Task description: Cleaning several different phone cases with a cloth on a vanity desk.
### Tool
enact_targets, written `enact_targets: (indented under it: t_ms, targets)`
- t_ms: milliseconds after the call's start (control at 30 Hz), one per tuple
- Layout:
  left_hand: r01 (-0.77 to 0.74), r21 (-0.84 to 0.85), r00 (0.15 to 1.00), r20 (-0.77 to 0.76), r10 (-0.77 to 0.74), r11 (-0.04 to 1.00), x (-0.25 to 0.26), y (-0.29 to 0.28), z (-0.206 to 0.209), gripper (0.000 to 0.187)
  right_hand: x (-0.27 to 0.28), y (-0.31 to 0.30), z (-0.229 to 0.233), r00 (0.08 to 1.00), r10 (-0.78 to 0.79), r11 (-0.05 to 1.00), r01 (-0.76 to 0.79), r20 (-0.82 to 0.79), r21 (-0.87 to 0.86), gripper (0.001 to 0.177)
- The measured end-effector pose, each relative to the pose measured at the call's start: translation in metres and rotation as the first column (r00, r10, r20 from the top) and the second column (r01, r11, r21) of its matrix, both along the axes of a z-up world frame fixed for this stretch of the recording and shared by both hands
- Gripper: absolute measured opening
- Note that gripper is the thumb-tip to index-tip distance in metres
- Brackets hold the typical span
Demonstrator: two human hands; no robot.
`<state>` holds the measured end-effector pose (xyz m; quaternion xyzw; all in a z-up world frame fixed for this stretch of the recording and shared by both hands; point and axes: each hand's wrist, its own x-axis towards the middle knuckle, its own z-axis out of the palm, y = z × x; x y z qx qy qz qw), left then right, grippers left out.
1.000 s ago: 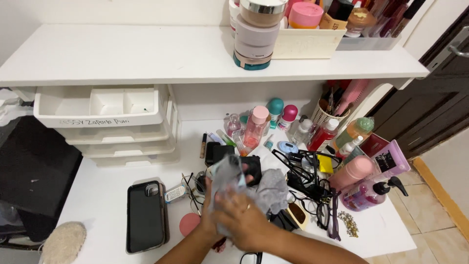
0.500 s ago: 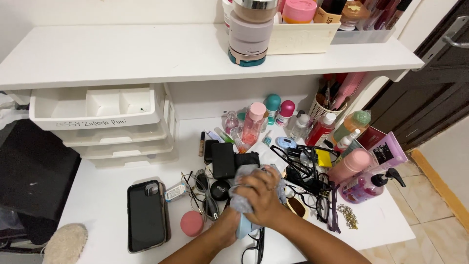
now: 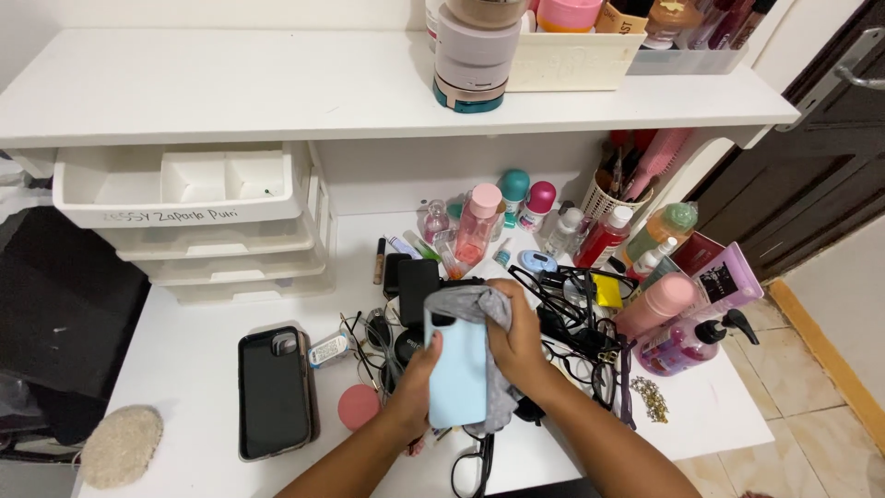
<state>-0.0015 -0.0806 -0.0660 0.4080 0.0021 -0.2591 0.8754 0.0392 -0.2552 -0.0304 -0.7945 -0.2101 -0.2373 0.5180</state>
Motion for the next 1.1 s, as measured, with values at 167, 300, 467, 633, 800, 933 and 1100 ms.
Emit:
enact_targets:
  t_ms: [167,300,467,633,800,933,1100]
  targets:
    - [-0.045,-0.323,0.987,0.133,0.093,0.945,0.017,0.017,-0.051,0.061,-0.014,0.019,-0.006,0.979,0.130,0.991,-0.121,0.156,-0.065,0.054]
    - [-0.288,-0.276,0.948,0.055,0.314,0.917,0.003,0.016,0.040,0.059,-0.032,0.027,-0.006,0.934,0.287,0.953,-0.256,0.213,-0.161,0.054]
    - [-0.208,-0.478,0.961,0.065,0.271,0.854,0.012,0.022,0.002,0.066,-0.028,0.016,-0.019,0.932,0.287,0.919,-0.202,0.221,-0.338,0.051]
    - [-0.371,-0.488,0.893,0.047,0.448,0.790,0.013,0.032,0.068,0.065,-0.019,0.001,-0.006,0.695,0.546,0.728,-0.117,0.468,-0.675,0.044]
    - [-0.438,-0.427,0.796,0.224,0.562,0.791,0.012,0.052,0.067,0.074,0.023,-0.042,-0.028,0.699,0.224,0.956,-0.024,0.679,-0.291,0.029]
    - [-0.427,-0.501,0.802,0.174,0.571,0.753,0.004,0.064,0.087,0.077,0.029,-0.066,0.000,0.784,-0.093,0.975,0.197,0.614,-0.105,0.037]
    - [-0.296,-0.653,0.817,0.204,0.539,0.697,0.010,0.068,0.076,0.067,0.032,-0.052,0.014,0.942,-0.124,0.888,0.246,0.312,-0.388,0.045]
